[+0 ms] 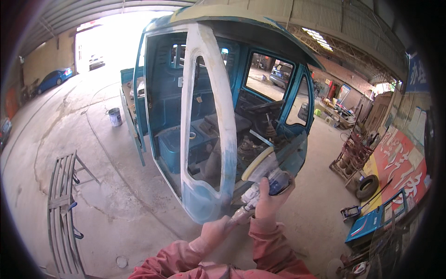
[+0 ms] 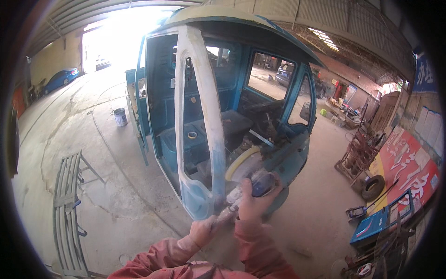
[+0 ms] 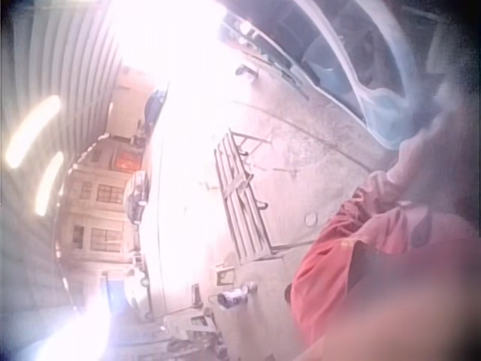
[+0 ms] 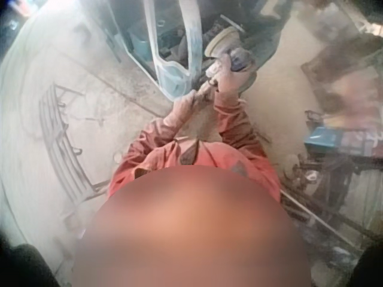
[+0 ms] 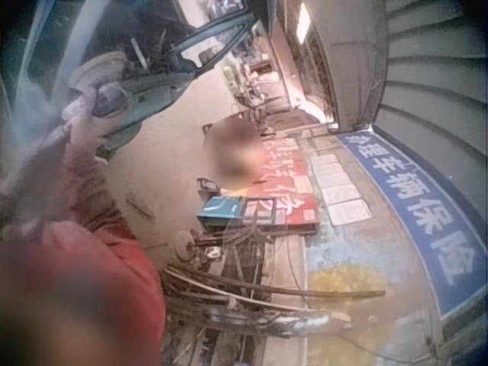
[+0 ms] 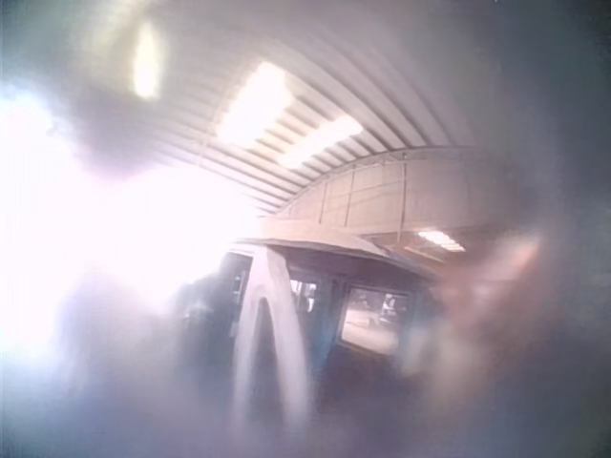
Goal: The person uses a pneumatic orbital sander to sand the white primer on a teal vehicle door frame in a workshop. They move the sander along the door's vertical and horizontal edges, then briefly stop to replace the sanding disc before resuming sanding.
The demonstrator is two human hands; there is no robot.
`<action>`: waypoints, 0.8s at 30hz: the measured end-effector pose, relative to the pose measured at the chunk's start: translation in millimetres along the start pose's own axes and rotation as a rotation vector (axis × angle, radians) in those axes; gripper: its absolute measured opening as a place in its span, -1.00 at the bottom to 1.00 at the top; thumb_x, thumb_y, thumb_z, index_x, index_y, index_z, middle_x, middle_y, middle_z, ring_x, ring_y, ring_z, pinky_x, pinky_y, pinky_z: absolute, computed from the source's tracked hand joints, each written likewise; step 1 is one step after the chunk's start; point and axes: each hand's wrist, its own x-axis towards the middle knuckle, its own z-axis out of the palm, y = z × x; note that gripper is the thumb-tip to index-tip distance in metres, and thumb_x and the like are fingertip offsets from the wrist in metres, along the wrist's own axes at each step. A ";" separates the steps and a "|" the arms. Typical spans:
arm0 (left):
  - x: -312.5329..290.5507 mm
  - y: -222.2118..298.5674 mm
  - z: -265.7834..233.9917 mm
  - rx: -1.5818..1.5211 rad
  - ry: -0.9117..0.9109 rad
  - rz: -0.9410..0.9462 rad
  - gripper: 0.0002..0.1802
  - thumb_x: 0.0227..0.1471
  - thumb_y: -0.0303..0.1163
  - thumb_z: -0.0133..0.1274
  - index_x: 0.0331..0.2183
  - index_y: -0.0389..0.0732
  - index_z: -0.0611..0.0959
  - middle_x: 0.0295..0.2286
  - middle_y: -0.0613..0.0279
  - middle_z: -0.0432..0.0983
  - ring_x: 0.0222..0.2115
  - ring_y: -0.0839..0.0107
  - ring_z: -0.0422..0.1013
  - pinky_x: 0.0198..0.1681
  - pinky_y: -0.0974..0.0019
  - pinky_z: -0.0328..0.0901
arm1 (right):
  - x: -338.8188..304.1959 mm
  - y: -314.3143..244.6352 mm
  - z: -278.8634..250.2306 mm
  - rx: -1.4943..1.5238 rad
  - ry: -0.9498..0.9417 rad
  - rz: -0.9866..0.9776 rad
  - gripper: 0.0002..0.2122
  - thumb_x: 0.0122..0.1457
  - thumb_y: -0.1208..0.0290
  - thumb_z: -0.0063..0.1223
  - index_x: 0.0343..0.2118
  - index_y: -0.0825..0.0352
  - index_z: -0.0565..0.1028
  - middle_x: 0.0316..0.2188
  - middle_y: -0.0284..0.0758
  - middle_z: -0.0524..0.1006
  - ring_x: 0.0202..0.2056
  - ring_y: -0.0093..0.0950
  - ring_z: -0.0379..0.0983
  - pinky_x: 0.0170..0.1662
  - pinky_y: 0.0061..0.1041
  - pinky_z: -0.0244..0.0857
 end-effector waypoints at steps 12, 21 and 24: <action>122.7 -53.1 -78.3 0.224 0.104 0.442 -0.18 -0.04 -0.04 0.29 0.14 -0.35 0.47 0.09 -0.15 0.43 0.18 -0.14 0.28 0.26 -0.15 0.15 | 51.1 -20.2 -20.0 0.248 0.168 -0.030 -0.27 0.19 0.44 0.23 0.37 0.40 0.11 0.24 -0.10 0.29 0.14 -0.27 0.38 0.16 -0.39 0.33; 251.4 21.2 -159.0 0.432 0.457 0.602 0.00 -0.10 -0.07 0.29 0.23 -0.50 0.33 0.20 -0.28 0.27 0.25 -0.19 0.19 0.30 -0.10 0.11 | 50.4 -5.9 -80.7 -0.139 0.373 -0.289 -0.17 0.08 0.18 0.34 0.33 0.46 0.19 0.26 -0.06 0.27 0.26 -0.19 0.22 0.28 -0.18 0.15; 278.1 28.2 -163.1 0.478 0.427 0.511 0.04 -0.07 -0.03 0.26 0.26 -0.50 0.28 0.28 -0.28 0.15 0.32 -0.16 0.10 0.36 -0.06 0.04 | 57.8 -3.2 -92.6 -0.150 0.343 -0.300 -0.18 0.07 0.17 0.33 0.32 0.47 0.21 0.25 -0.06 0.28 0.25 -0.18 0.22 0.28 -0.17 0.14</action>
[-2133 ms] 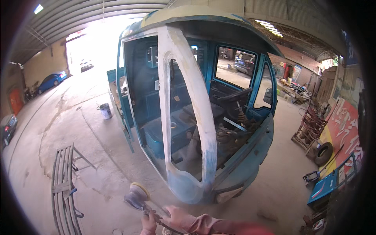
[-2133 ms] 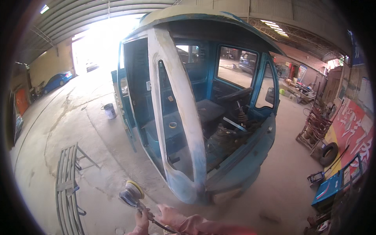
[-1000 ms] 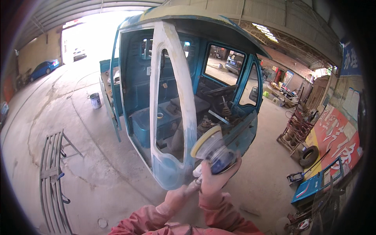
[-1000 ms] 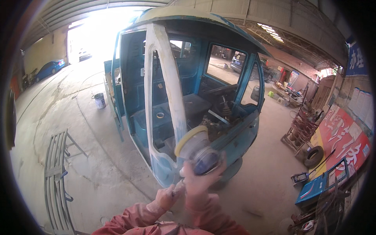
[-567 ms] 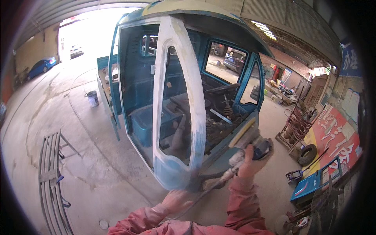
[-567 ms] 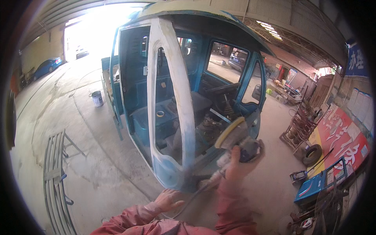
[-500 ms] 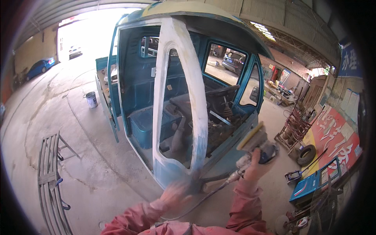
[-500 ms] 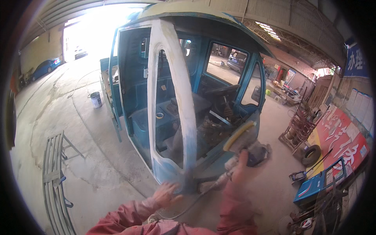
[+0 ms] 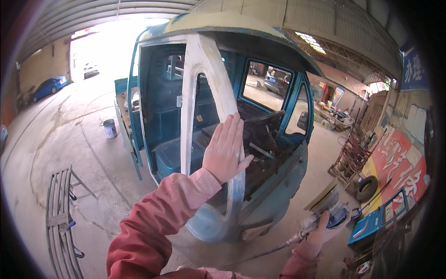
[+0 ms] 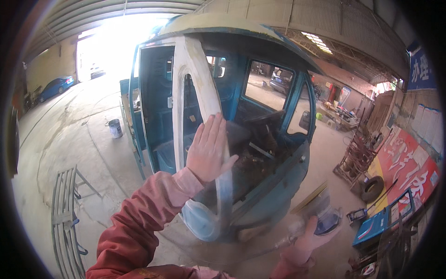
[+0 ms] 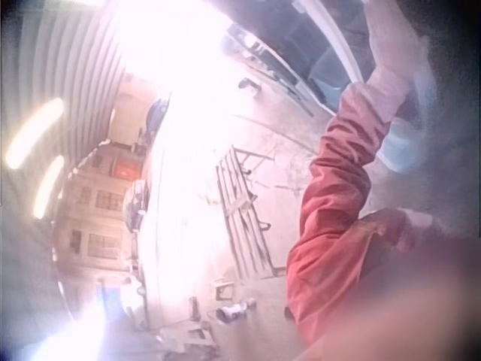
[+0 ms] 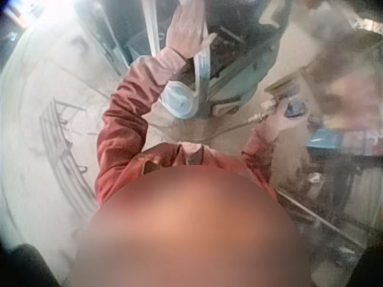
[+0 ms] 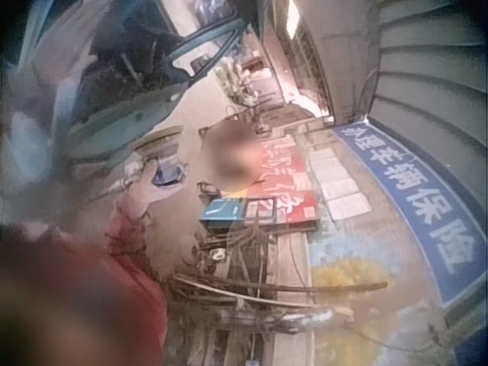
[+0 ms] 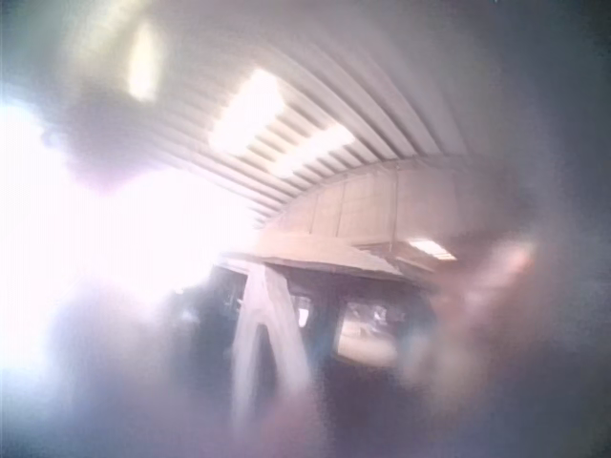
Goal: The person uses a pneumatic orbital sander to sand the white primer on a teal vehicle door frame in a workshop. They move the sander along the door's vertical and horizontal edges, then briefly stop to replace the sanding disc before resuming sanding.
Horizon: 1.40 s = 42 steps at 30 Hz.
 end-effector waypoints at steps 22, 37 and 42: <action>138.4 -46.4 25.9 0.430 0.339 -0.292 0.06 0.09 0.13 0.11 0.28 -0.55 0.21 0.33 -0.28 0.06 0.39 -0.07 -0.05 0.42 0.00 -0.10 | 47.2 87.3 -42.7 -0.045 -0.118 0.025 -0.26 0.07 0.23 0.27 0.26 0.52 0.27 0.17 -0.05 0.34 0.18 -0.18 0.28 0.28 -0.22 0.12; 15.6 48.2 47.2 0.257 0.116 -0.165 0.03 0.02 0.07 0.20 0.21 -0.62 0.32 0.29 -0.32 0.14 0.35 -0.12 0.06 0.38 -0.04 0.01 | 28.2 53.4 -24.8 -0.015 -0.335 0.119 -0.32 0.22 0.30 0.19 0.34 0.39 0.17 0.18 -0.10 0.28 0.16 -0.29 0.29 0.19 -0.33 0.27; -30.2 64.7 62.9 0.166 0.025 -0.131 0.04 0.01 0.05 0.21 0.23 -0.60 0.28 0.27 -0.32 0.17 0.33 -0.09 0.09 0.37 -0.03 0.03 | 25.2 53.0 -18.4 -0.062 -0.259 0.104 -0.30 0.04 0.47 0.16 0.29 0.48 0.23 0.19 -0.07 0.29 0.23 -0.20 0.22 0.32 -0.24 0.10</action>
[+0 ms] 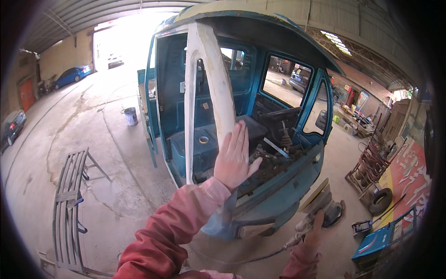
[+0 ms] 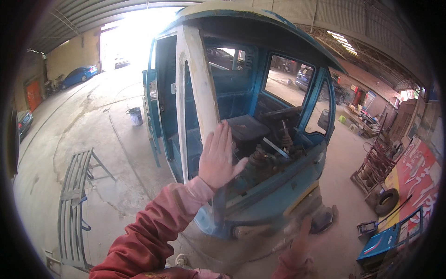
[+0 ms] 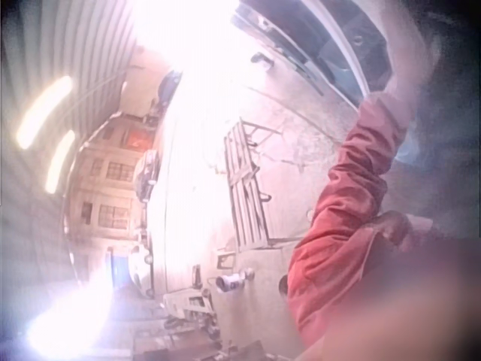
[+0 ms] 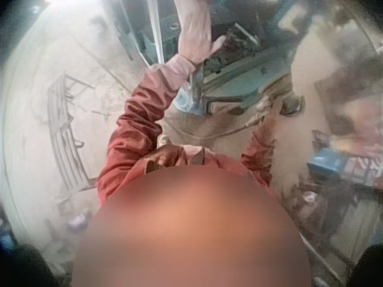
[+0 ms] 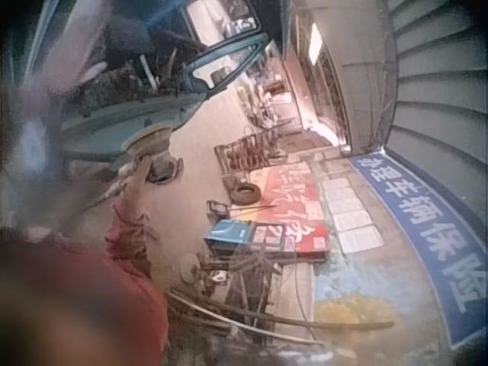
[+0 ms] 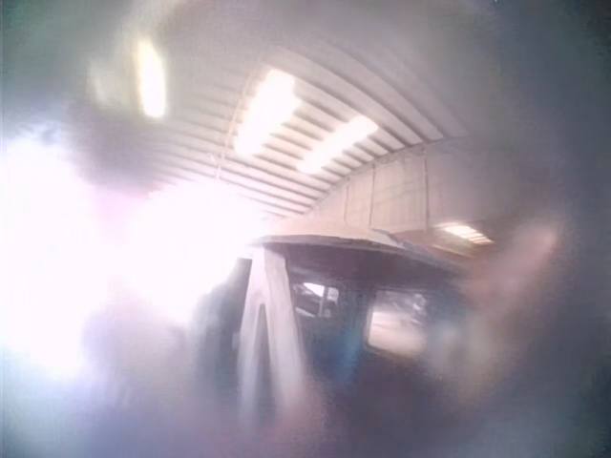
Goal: The person uses a pneumatic orbital sander to sand the white primer on a teal vehicle door frame in a workshop. They move the sander along the door's vertical and horizontal edges, then briefly stop to replace the sanding disc before resuming sanding.
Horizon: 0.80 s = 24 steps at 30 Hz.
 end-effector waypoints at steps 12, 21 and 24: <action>-248.4 52.8 32.7 -0.827 -0.471 0.084 -0.05 0.12 -0.03 0.18 0.35 -0.29 0.18 0.34 -0.17 0.09 0.32 -0.06 0.13 0.33 0.01 0.10 | -16.6 -71.0 84.1 0.023 -0.120 0.011 -0.16 -0.01 0.06 0.46 0.25 0.41 0.28 0.13 -0.18 0.33 0.13 -0.33 0.29 0.20 -0.34 0.22; -339.3 54.3 27.8 -1.494 -1.265 -0.479 -0.47 0.18 0.07 0.13 -0.04 -0.16 0.64 -0.28 0.04 0.66 -0.18 0.02 0.58 -0.09 0.03 0.39 | -41.0 -97.7 147.2 -0.028 -0.158 -0.120 -0.17 0.08 -0.05 0.39 0.22 0.49 0.27 0.09 -0.16 0.35 0.08 -0.35 0.32 0.16 -0.35 0.23; -397.8 3.7 40.2 -1.092 -1.247 -0.417 -0.62 0.13 -0.05 0.14 -0.14 -0.10 0.68 -0.27 -0.02 0.65 -0.20 -0.07 0.56 -0.12 -0.02 0.40 | -34.2 -100.7 153.4 -0.057 -0.180 -0.202 -0.25 0.08 0.18 0.37 0.22 0.50 0.26 0.07 -0.08 0.37 0.08 -0.25 0.34 0.18 -0.27 0.22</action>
